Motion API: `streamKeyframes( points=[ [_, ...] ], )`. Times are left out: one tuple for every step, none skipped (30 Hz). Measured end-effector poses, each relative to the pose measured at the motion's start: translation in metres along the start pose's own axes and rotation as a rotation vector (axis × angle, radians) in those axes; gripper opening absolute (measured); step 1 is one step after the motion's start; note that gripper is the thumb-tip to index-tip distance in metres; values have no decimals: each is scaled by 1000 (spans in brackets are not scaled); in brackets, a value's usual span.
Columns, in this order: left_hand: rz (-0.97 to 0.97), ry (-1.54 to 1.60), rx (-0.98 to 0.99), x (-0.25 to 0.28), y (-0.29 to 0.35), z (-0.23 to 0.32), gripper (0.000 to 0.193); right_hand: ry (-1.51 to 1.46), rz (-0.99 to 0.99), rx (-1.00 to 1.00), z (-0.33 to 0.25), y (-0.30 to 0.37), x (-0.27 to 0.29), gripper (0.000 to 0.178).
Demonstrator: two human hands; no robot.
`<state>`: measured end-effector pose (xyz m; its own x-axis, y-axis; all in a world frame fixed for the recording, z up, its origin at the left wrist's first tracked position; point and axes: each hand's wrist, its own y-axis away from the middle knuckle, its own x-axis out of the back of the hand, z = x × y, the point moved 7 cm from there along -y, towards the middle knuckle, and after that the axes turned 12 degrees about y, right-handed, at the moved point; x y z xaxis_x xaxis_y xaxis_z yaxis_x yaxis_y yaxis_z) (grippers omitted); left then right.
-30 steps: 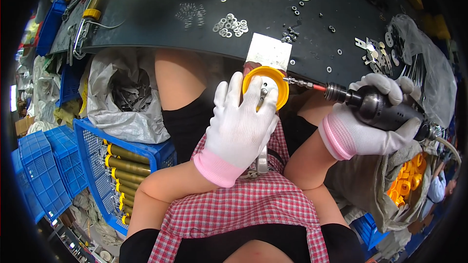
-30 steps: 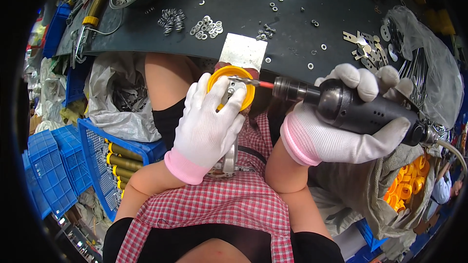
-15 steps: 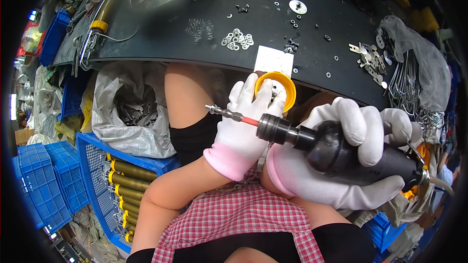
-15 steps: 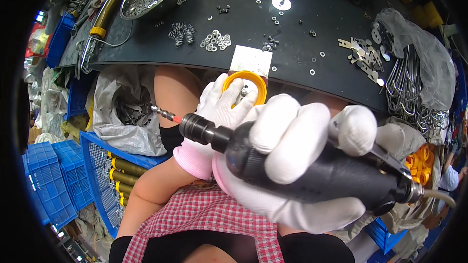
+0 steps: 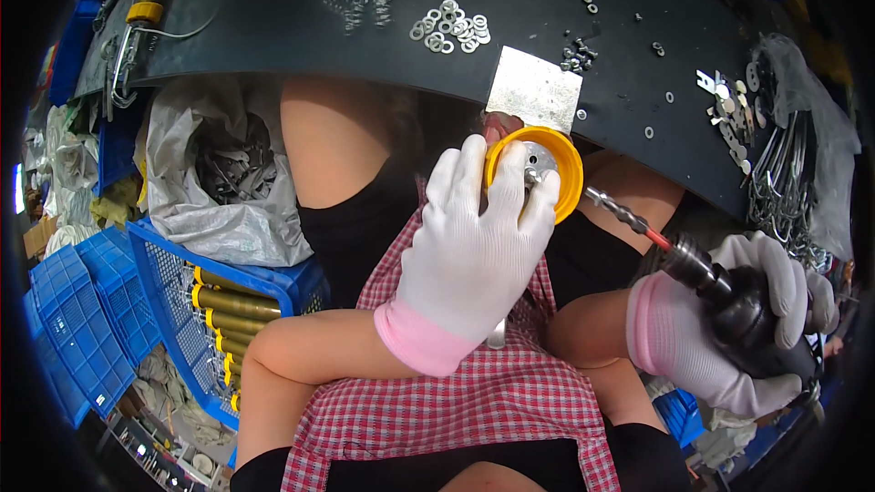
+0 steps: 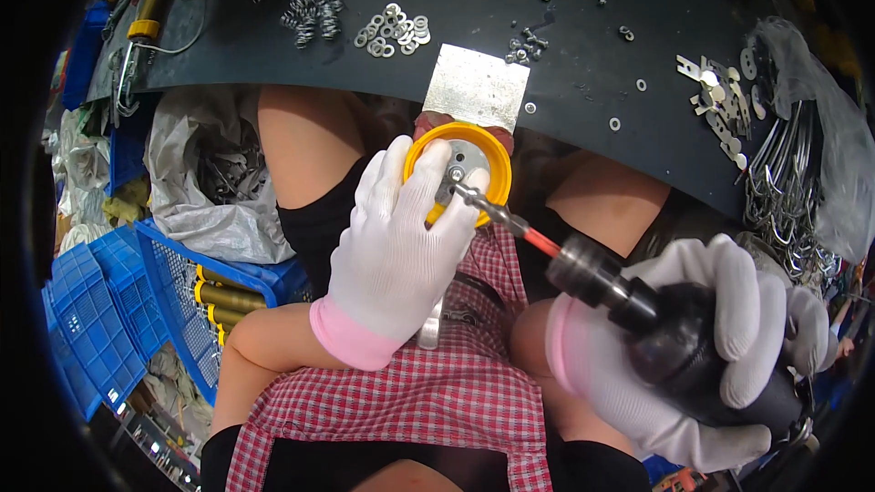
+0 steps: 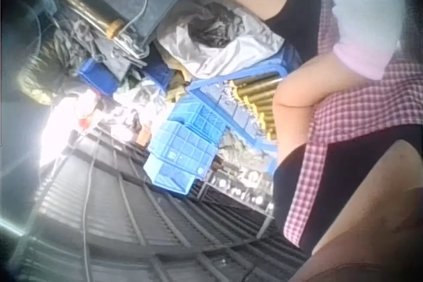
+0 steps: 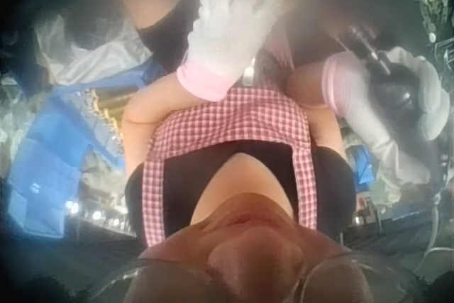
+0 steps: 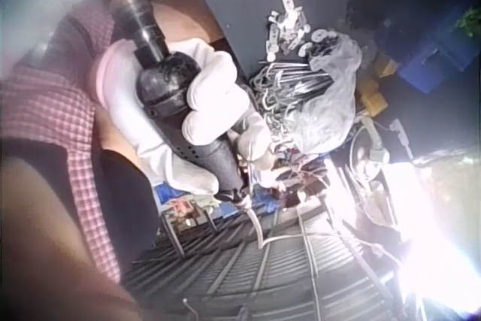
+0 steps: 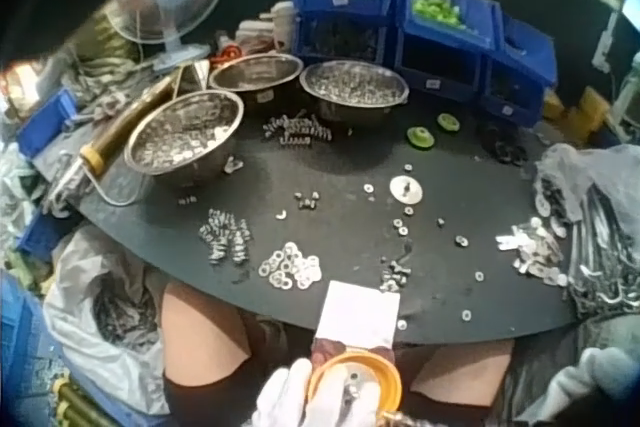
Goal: The person assembles industrial components by joining metal tubes, yellow plastic caps, washers, screws, and metal brackets with an electric screwdriver, a metal rod, and a hand lever tool.
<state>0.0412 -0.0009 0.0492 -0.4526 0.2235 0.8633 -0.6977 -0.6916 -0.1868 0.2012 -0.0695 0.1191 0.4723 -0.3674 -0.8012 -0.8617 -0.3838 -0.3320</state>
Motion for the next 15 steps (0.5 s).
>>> streamKeyframes(
  points=[
    [-45,10,4,-2,-1,0,33,18,13,-23,2,-4,2,37],
    [-61,16,17,-3,-1,-1,33,23,44,-26,7,-5,3,34],
    [-51,-9,9,-3,-1,-1,34,34,54,-41,8,-11,12,34],
    [-39,-31,1,-3,0,0,35,8,4,-14,5,-20,17,34],
    [-53,-24,14,-4,0,-1,35,-20,-47,14,4,-25,21,34],
    [-28,-10,34,-3,0,-3,35,-10,-40,-1,7,-24,28,34],
    [-6,4,50,-1,-1,-3,37,17,-82,-66,16,-22,27,34],
    [-36,22,56,0,-2,-2,39,41,-124,-131,24,-18,24,35],
    [-50,28,64,-1,-3,-2,39,51,-115,-141,27,-14,20,35],
    [-58,51,71,-2,-4,-3,37,186,-60,-129,32,-10,14,37],
    [-66,73,78,-3,-4,-3,36,322,-7,-116,33,-7,13,39],
    [-1,207,209,0,-6,-8,36,327,-3,-128,34,-7,18,39],
    [-5,210,217,-1,-5,-9,36,309,-54,-154,35,-10,19,41],
    [-16,215,203,-1,-5,-9,39,290,-105,-179,37,-11,19,43],
    [-26,220,189,-2,-4,-9,42,293,-105,-185,39,-12,23,43]
  ],
)
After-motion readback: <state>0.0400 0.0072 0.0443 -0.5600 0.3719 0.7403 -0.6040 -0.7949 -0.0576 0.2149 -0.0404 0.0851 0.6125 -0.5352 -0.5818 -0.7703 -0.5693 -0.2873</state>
